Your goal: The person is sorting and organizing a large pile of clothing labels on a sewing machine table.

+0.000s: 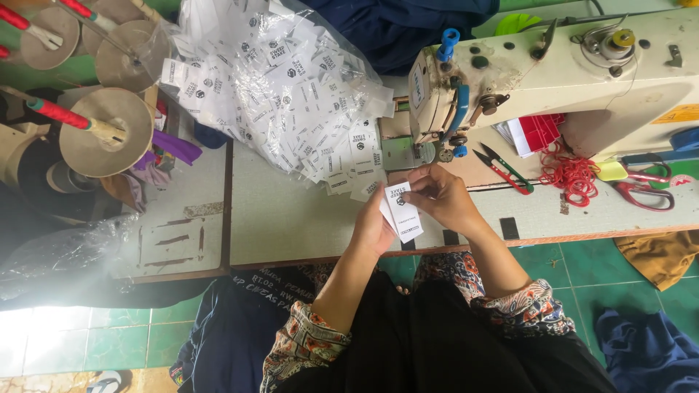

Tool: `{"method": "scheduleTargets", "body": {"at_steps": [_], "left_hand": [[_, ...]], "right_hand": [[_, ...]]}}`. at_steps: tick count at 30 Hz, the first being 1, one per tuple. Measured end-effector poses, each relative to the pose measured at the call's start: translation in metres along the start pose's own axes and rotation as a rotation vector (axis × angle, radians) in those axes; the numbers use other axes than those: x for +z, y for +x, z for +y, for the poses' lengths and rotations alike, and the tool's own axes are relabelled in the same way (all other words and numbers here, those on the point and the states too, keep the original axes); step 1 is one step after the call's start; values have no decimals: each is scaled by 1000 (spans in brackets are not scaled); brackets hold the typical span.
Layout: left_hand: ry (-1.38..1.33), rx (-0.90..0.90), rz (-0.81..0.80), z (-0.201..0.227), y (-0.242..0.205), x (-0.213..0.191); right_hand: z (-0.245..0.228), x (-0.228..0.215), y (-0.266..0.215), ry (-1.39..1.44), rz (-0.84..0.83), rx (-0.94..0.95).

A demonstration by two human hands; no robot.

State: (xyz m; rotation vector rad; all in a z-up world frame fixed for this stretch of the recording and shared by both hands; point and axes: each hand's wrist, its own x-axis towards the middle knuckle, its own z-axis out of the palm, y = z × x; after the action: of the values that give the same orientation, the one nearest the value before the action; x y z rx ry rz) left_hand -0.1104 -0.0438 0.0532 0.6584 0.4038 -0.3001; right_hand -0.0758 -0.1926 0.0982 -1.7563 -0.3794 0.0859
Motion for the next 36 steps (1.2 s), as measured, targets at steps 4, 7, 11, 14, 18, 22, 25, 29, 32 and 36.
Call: {"method": "scheduleTargets", "body": {"at_steps": [4, 7, 11, 14, 18, 22, 25, 29, 32, 36], "left_hand": [[-138, -124, -15, -7, 14, -15], [-167, -115, -9, -19, 30, -35], [-87, 198, 115, -16, 28, -33], [9, 326, 92, -10, 24, -29], [7, 300, -25, -29, 47, -55], [-70, 151, -72, -28, 42, -52], [-172, 113, -90, -17, 21, -35], [-130, 136, -161, -12, 12, -29], [-87, 178, -133, -17, 17, -39], [-96, 216, -48, -22, 16, -48]], "right_hand": [[-1, 1, 3, -10, -17, 2], [-2, 5, 6, -94, -12, -31], [-14, 8, 3, -19, -12, -15], [-4, 8, 5, 29, -16, -25], [-3, 21, 12, 37, -32, -79], [5, 24, 15, -26, 9, -98], [5, 26, 15, -64, 13, -113], [4, 26, 16, -106, -1, -128], [5, 27, 15, -118, -3, -134], [2, 32, 13, -154, 4, -132]]}}
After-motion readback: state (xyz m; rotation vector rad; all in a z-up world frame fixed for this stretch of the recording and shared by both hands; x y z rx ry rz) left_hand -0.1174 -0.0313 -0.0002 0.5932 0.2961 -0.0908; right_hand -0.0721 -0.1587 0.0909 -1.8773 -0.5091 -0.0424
